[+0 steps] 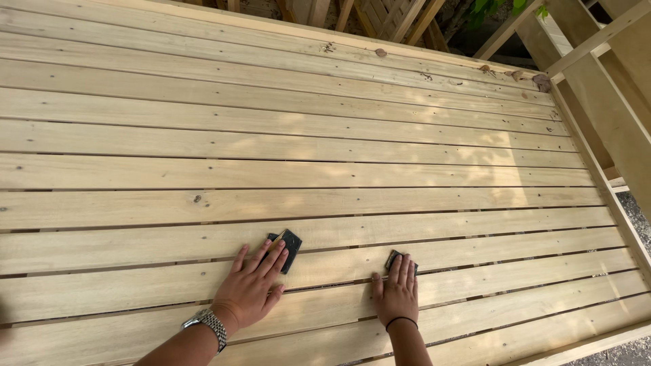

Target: The person sands a wooden slatted surface using two sanding blocks held in both hands. The person moves the blocks back and forth along the grain of the wood, covering multiple planks. A hammer and snack wrappers are visible on the surface but are not handled.

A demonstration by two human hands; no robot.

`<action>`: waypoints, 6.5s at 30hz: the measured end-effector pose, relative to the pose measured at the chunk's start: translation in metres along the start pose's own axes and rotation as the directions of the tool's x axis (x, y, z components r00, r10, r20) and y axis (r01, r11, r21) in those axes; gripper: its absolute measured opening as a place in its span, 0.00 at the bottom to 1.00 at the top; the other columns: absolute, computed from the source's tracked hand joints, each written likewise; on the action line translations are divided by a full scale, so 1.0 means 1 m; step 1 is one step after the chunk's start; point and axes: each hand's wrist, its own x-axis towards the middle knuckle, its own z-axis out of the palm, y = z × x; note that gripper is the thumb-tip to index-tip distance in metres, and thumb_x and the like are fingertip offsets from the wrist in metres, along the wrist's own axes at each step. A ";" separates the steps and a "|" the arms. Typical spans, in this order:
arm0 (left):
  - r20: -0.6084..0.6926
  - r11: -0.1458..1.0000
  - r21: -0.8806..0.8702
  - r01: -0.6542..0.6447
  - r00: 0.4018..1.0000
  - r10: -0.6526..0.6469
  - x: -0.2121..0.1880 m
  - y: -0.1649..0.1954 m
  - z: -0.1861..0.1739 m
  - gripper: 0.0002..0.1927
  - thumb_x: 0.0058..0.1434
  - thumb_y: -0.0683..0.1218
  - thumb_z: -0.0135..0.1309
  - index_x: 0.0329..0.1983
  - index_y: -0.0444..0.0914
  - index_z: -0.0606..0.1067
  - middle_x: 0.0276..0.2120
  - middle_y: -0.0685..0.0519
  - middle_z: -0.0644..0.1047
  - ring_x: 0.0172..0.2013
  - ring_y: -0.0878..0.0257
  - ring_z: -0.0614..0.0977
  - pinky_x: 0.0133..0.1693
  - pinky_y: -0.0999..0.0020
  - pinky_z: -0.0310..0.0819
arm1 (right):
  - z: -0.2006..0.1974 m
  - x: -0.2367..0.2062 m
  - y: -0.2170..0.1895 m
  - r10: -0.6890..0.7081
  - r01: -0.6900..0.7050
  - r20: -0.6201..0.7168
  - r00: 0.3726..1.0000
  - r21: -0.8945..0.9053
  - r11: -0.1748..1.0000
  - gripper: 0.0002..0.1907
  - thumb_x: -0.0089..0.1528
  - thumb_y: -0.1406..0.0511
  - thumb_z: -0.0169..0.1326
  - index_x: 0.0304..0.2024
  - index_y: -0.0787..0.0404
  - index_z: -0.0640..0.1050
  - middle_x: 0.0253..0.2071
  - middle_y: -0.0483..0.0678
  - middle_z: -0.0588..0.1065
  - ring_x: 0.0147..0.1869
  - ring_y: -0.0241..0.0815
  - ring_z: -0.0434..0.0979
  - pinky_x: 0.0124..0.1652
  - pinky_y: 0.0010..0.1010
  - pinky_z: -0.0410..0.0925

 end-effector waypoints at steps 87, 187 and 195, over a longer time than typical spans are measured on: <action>0.735 0.970 -0.105 0.219 0.674 -0.073 0.069 0.050 -0.007 0.36 0.68 0.60 0.38 0.78 0.47 0.51 0.78 0.59 0.48 0.74 0.61 0.44 0.70 0.43 0.24 | -0.077 0.129 0.093 -0.583 0.582 -0.002 0.813 -0.035 0.812 0.16 0.57 0.68 0.56 0.48 0.56 0.75 0.46 0.43 0.74 0.53 0.44 0.74 0.54 0.37 0.69; 0.071 0.938 0.086 0.336 0.937 -0.342 0.079 0.024 0.044 0.38 0.65 0.62 0.37 0.70 0.32 0.56 0.70 0.36 0.54 0.69 0.47 0.55 0.66 0.50 0.42 | -0.030 0.197 0.083 0.047 -0.041 -0.176 0.983 0.034 0.999 0.40 0.69 0.44 0.28 0.74 0.65 0.50 0.78 0.57 0.46 0.82 0.50 0.40 0.74 0.37 0.44; 0.263 0.979 0.004 0.203 0.944 -0.197 0.109 0.023 0.056 0.32 0.66 0.57 0.42 0.69 0.34 0.62 0.70 0.39 0.58 0.68 0.48 0.61 0.66 0.49 0.47 | 0.001 0.143 -0.024 -0.528 0.528 -0.093 0.844 -0.027 0.849 0.36 0.66 0.54 0.34 0.73 0.65 0.52 0.77 0.55 0.46 0.80 0.50 0.41 0.73 0.39 0.43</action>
